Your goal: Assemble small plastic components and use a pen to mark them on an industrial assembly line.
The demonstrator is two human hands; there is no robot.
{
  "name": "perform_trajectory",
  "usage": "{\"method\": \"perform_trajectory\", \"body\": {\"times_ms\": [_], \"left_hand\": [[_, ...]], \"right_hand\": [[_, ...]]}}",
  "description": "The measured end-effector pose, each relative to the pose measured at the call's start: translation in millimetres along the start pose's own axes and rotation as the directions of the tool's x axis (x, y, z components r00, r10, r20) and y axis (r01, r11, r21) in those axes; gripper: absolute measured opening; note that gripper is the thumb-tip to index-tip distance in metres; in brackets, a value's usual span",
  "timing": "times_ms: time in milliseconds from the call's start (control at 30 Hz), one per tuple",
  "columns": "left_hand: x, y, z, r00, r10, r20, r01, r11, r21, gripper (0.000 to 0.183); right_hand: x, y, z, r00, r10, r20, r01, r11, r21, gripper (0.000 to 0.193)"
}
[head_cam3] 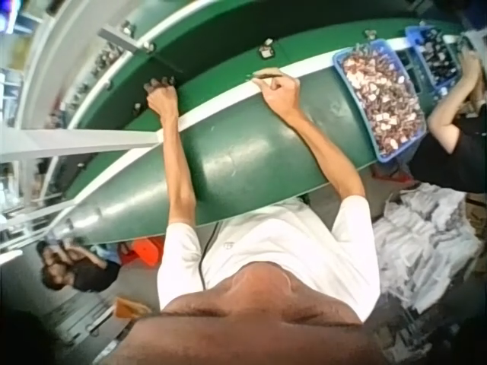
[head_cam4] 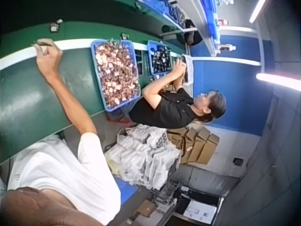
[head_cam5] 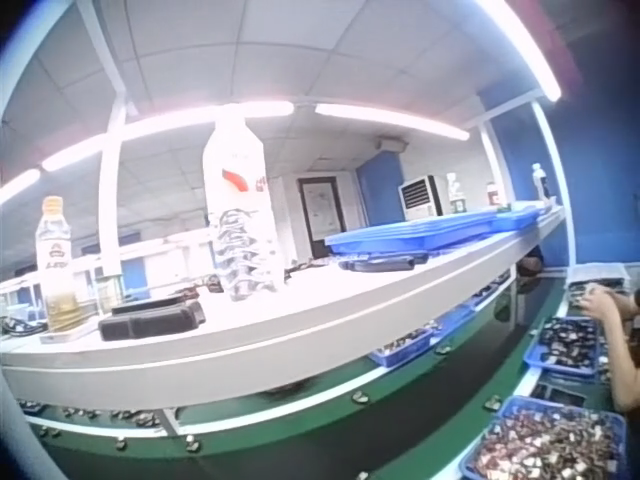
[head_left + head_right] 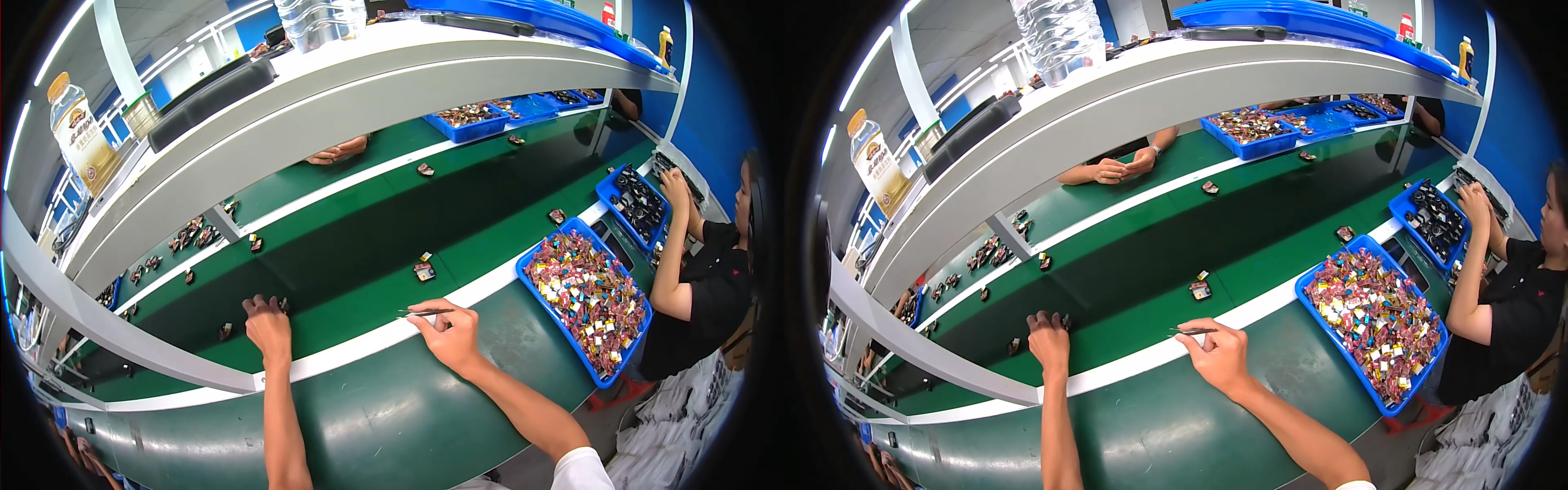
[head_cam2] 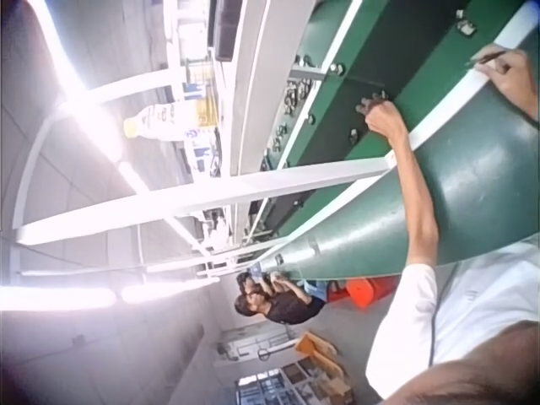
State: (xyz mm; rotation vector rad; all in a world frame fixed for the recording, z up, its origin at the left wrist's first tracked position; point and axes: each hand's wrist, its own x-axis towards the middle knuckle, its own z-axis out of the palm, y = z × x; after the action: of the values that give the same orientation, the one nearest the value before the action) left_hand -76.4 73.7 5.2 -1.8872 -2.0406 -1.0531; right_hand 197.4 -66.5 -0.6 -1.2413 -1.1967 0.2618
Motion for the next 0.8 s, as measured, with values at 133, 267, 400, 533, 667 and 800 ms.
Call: {"method": "perform_trajectory", "body": {"times_ms": [133,267,400,533,667,800], "left_hand": [[0.4,47.0,11.3,0.969,0.248,0.001,-0.237,0.927,-0.289,0.011],[-6.9,130.5,24.3,0.735,0.279,0.618,0.316,0.666,-0.676,0.019],[-22.9,161.1,55.2,0.693,0.330,0.641,0.196,0.770,-0.608,0.019],[-33.9,175.6,49.6,0.901,0.226,0.370,-0.076,0.922,-0.379,0.016],[-30.5,177.5,37.3,0.833,0.442,0.333,-0.191,0.794,-0.577,0.009],[-23.6,167.4,45.7,0.657,0.736,0.164,-0.443,0.553,-0.705,0.015]], "right_hand": [[-0.6,1.3,1.0,0.999,-0.031,0.016,0.031,0.999,0.007,0.044],[1.3,3.5,-4.4,0.999,-0.021,-0.035,0.021,1.000,0.003,0.052],[2.5,1.7,-3.5,0.999,0.005,-0.044,-0.005,1.000,-0.003,0.054],[4.6,0.0,-3.6,0.997,0.013,-0.081,-0.012,1.000,0.012,0.054],[6.1,6.0,-6.5,0.989,0.069,-0.129,-0.066,0.997,0.025,0.054],[6.7,4.9,-4.1,0.988,0.094,-0.125,-0.091,0.995,0.030,0.054]]}}
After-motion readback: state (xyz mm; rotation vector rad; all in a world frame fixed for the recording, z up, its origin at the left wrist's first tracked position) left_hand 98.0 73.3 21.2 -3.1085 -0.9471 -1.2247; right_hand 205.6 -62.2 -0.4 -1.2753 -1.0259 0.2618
